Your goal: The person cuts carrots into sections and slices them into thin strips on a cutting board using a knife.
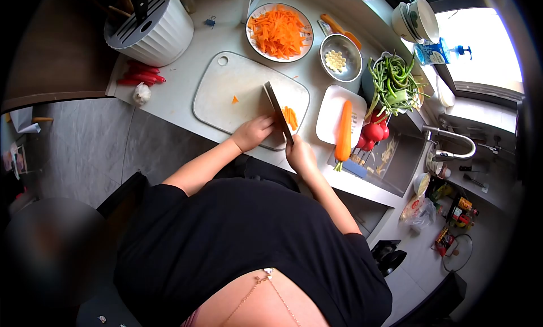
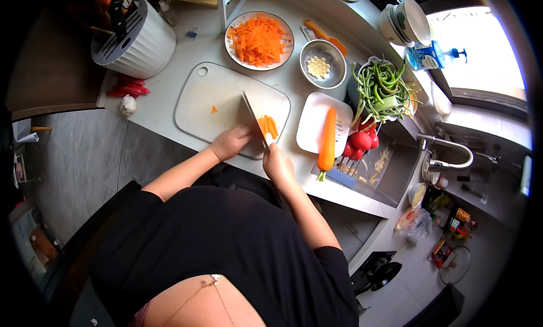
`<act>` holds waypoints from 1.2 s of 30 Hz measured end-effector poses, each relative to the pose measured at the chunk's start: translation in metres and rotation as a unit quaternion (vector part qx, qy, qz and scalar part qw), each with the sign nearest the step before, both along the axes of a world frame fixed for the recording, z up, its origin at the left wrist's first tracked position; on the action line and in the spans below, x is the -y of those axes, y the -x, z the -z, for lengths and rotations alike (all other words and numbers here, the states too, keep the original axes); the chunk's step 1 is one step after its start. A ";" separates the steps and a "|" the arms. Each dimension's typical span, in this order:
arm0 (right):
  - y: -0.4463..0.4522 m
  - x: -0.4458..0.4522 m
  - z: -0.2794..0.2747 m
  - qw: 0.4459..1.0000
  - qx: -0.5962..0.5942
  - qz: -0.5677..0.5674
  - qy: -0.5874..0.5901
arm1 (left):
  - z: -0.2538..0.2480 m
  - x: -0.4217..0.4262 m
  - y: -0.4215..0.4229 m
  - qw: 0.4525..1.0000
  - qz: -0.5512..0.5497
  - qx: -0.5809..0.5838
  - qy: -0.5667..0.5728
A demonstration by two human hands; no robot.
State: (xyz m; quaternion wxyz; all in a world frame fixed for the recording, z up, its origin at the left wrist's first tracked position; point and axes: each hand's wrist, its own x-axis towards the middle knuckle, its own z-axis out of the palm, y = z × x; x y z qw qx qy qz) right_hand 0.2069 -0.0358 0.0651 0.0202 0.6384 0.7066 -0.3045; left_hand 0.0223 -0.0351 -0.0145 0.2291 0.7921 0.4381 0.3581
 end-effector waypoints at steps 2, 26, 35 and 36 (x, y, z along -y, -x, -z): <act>0.006 -0.011 0.007 1.000 0.005 -0.005 -0.006 | 0.000 0.000 -0.001 1.000 0.003 -0.003 0.008; 0.023 -0.009 0.011 1.000 -0.008 0.026 -0.002 | 0.022 0.010 0.001 0.999 0.007 -0.049 -0.006; 0.012 0.005 -0.005 0.994 -0.084 0.051 -0.050 | 0.006 0.004 -0.001 0.998 -0.030 0.036 0.030; 0.014 0.006 -0.005 0.995 -0.075 0.058 -0.036 | 0.006 0.003 -0.002 0.999 -0.033 0.035 0.021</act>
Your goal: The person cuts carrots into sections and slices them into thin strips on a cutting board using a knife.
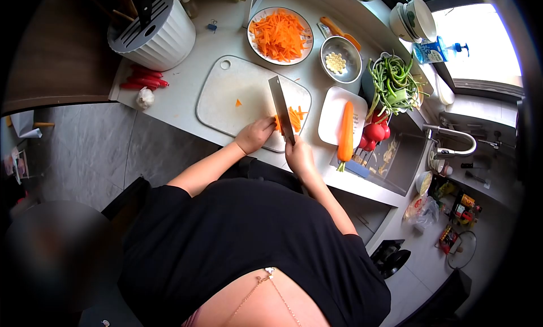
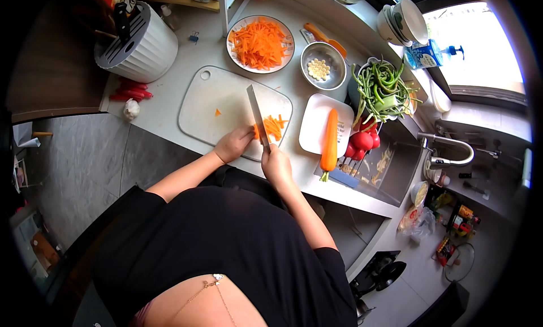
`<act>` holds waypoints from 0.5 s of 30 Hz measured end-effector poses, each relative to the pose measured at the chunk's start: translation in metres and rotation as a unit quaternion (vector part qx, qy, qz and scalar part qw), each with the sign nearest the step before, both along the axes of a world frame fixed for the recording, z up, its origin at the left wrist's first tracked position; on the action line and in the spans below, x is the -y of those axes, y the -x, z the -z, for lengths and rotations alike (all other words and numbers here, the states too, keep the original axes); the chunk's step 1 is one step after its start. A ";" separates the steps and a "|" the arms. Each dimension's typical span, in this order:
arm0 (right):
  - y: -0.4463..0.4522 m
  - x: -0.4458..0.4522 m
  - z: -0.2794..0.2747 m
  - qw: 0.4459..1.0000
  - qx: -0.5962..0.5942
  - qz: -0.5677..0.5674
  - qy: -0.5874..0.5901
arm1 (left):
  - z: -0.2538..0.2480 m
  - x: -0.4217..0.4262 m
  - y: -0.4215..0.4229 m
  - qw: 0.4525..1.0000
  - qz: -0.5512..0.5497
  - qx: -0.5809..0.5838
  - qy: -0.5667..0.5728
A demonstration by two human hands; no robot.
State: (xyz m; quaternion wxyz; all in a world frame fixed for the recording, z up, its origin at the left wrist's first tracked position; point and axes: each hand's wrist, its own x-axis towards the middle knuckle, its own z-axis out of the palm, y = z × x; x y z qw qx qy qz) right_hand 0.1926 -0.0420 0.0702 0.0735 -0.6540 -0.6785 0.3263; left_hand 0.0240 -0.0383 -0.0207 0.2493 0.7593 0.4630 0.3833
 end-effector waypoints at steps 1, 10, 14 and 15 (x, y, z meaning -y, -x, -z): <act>0.001 0.000 0.002 1.000 0.000 0.002 0.003 | 0.000 -0.001 0.000 1.000 -0.004 -0.002 -0.008; 0.013 -0.002 0.012 0.997 0.033 0.024 0.064 | -0.001 -0.002 0.001 0.998 0.009 -0.037 -0.045; 0.021 -0.021 0.023 0.999 0.021 0.014 0.021 | -0.001 -0.001 0.000 0.998 0.008 -0.040 -0.048; 0.022 -0.025 0.023 1.000 0.013 0.016 0.015 | -0.003 -0.001 -0.001 0.998 0.006 -0.039 -0.052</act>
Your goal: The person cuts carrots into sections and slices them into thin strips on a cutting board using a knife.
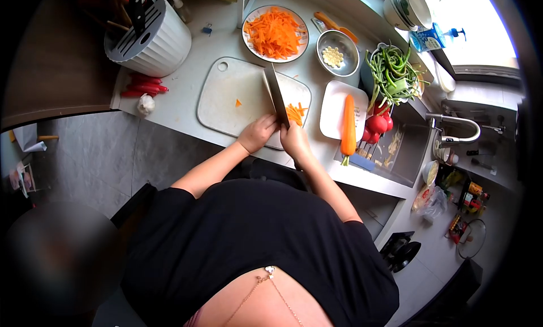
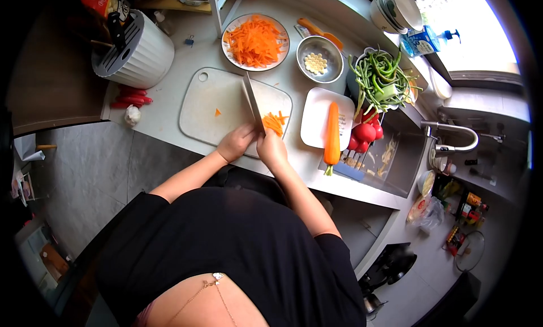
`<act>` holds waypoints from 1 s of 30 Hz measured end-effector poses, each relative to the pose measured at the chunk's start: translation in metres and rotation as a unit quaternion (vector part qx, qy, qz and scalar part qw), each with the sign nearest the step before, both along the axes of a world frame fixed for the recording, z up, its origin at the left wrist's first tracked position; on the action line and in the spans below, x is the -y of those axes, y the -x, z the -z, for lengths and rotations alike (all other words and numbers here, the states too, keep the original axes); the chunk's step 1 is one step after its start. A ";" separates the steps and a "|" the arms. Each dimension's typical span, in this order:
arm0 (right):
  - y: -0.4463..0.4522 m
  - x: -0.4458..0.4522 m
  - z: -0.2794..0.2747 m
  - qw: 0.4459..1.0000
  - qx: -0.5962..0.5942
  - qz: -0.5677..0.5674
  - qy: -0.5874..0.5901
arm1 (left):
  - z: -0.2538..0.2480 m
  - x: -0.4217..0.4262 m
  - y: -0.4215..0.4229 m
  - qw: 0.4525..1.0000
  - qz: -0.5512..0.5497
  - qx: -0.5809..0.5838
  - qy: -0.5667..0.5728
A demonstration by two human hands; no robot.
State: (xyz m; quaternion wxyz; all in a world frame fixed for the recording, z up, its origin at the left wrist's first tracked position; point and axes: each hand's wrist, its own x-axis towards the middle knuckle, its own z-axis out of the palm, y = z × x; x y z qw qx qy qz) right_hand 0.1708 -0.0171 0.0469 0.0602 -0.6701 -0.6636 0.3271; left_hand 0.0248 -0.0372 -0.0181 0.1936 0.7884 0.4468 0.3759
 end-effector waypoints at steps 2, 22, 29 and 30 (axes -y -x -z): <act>-0.005 -0.004 -0.005 1.000 -0.020 -0.003 -0.018 | -0.005 -0.004 0.003 1.000 -0.017 0.010 0.009; -0.068 0.002 -0.045 0.995 0.036 0.072 -0.053 | -0.009 0.000 0.014 0.993 -0.050 -0.072 0.075; -0.086 0.005 -0.030 0.990 0.134 0.021 -0.028 | -0.016 0.017 0.036 0.966 -0.217 -0.131 0.052; -0.084 0.008 -0.028 0.990 0.135 0.023 -0.022 | -0.014 0.019 0.044 0.961 -0.236 -0.130 0.054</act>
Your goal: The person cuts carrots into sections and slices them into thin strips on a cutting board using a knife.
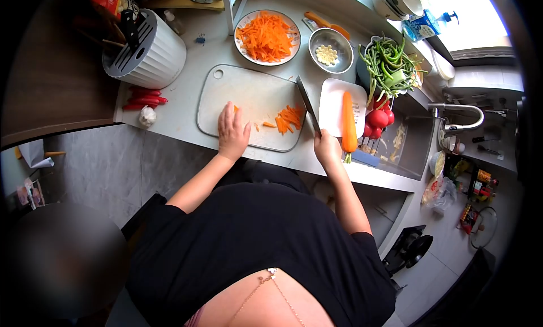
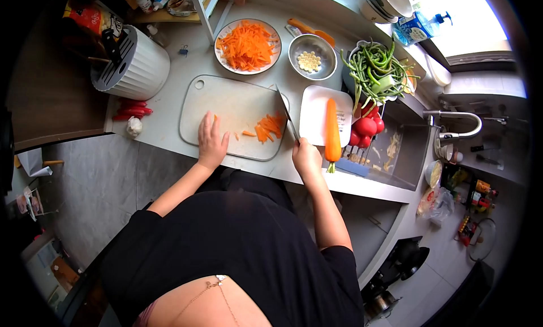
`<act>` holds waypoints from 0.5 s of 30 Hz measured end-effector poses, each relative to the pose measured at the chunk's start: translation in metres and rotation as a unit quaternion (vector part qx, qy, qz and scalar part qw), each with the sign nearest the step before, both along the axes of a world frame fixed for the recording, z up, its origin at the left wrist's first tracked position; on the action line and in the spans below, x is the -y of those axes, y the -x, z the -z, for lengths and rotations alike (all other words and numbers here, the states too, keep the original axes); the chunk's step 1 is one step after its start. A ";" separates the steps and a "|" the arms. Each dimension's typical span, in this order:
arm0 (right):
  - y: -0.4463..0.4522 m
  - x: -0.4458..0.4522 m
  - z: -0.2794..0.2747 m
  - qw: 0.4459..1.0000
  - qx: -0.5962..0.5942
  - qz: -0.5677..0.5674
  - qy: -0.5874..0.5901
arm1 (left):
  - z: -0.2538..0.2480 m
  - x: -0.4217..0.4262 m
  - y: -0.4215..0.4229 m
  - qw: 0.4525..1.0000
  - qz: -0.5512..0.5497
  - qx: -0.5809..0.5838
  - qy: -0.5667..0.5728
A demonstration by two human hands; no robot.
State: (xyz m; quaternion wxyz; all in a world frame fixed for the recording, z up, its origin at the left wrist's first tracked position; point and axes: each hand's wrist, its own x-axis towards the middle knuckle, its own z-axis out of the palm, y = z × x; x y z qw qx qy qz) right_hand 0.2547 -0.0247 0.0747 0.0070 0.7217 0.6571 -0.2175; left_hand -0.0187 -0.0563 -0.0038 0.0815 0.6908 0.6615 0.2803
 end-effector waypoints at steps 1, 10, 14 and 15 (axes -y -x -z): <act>0.003 0.003 0.004 1.000 -0.012 0.008 0.003 | 0.001 0.002 0.005 1.000 -0.011 -0.013 0.023; 0.029 0.019 0.020 0.969 -0.213 0.089 0.093 | 0.003 -0.004 -0.025 0.985 0.110 -0.027 0.128; -0.004 0.025 0.026 0.872 -0.375 0.247 0.194 | 0.005 -0.016 -0.039 0.993 0.097 -0.018 0.059; -0.005 0.028 0.024 0.852 -0.398 0.267 0.212 | 0.005 -0.020 -0.040 0.993 0.103 -0.018 0.050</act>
